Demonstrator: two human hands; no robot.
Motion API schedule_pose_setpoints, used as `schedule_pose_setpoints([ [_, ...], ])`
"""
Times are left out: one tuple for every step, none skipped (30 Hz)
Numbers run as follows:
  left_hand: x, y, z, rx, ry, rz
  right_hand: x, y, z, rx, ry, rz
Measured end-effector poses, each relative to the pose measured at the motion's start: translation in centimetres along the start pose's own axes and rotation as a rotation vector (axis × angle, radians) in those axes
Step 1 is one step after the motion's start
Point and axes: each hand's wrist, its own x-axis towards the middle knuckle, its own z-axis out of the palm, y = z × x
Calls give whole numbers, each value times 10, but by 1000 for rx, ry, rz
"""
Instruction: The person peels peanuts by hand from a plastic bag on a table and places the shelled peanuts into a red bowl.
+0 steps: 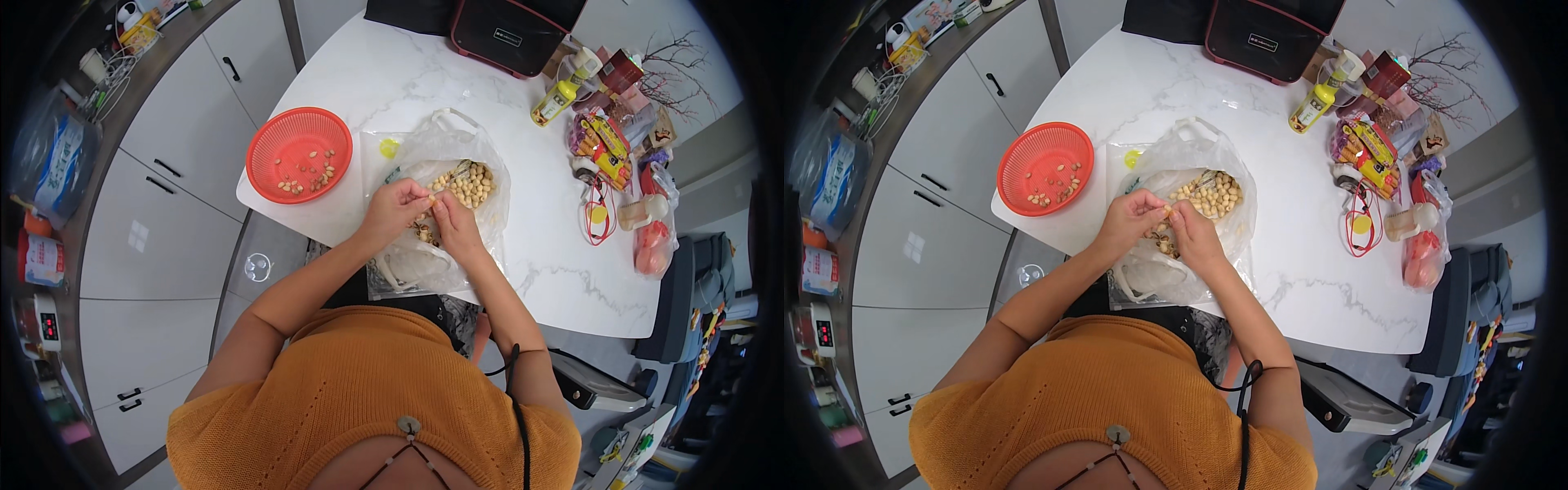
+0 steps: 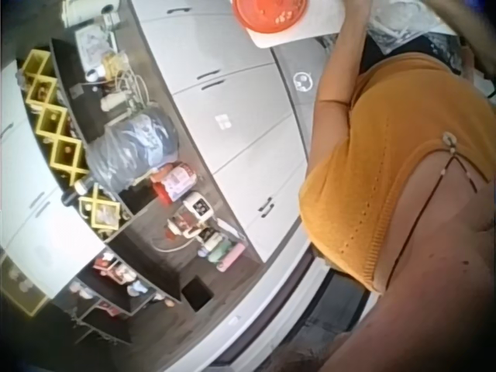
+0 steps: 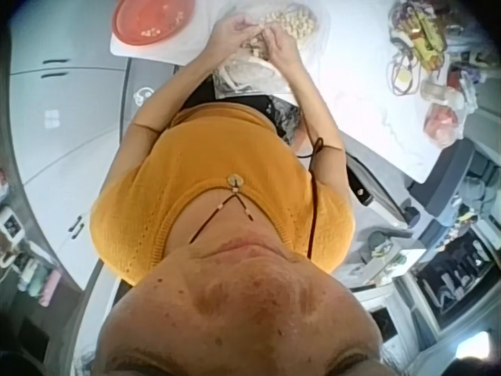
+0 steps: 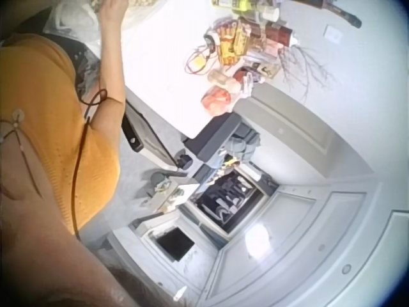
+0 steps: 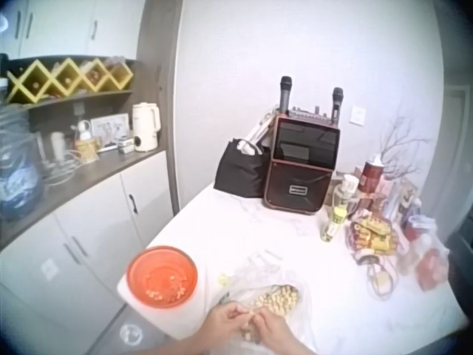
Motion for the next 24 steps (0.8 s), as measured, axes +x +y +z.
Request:
schedule_pose_setpoints([
  [0,-1,-1,1,2,-14,0,-1,0,-5,0,14],
  [-1,-1,-1,2,3,-30,0,0,1,-14,1,9],
  [-2,-1,-1,3,4,-46,0,2,2,-24,3,3],
  [-2,-2,-2,7,8,-53,0,3,2,-33,4,-3],
  [-1,-4,-2,12,12,-60,0,4,2,-38,0,3],
  [0,-5,-2,16,15,-67,0,4,2,-43,-3,9],
  [0,-5,-2,10,11,-79,1,4,1,-48,-7,15],
  [0,-4,-2,4,8,-92,1,5,2,-38,4,6],
  [1,-3,-2,-2,4,-104,1,7,3,-29,15,-4],
  [1,-3,-2,-25,0,-113,1,9,4,-19,25,-13],
  [2,-3,-3,-48,-4,-121,1,10,4,5,24,-8],
  [2,-2,-3,-71,-7,-129,1,10,4,30,23,-2],
  [2,-2,-3,-82,-11,-133,1,11,4,54,21,4],
  [2,-1,-2,-91,-16,-137,1,10,4,56,21,5],
  [2,-1,-2,-101,-22,-141,1,9,3,58,21,5],
  [2,-2,-2,-107,-29,-143,1,9,3,60,20,5],
  [2,-2,-3,-113,-34,-145,1,9,3,62,18,5],
  [3,-3,-4,-119,-40,-146,1,10,3,64,16,5],
  [3,-2,-5,-125,-41,-158,1,11,3,66,14,5],
  [3,-1,-5,-132,-43,-170,1,10,3,89,15,19],
  [3,-1,-5,-139,-44,-183,0,9,3,113,16,33],
  [3,0,-6,-134,-48,-204,0,8,3,136,16,47],
  [4,0,-6,-129,-52,-224,0,10,3,138,10,58],
  [4,1,-7,-125,-55,-244,0,11,2,140,3,69],
])
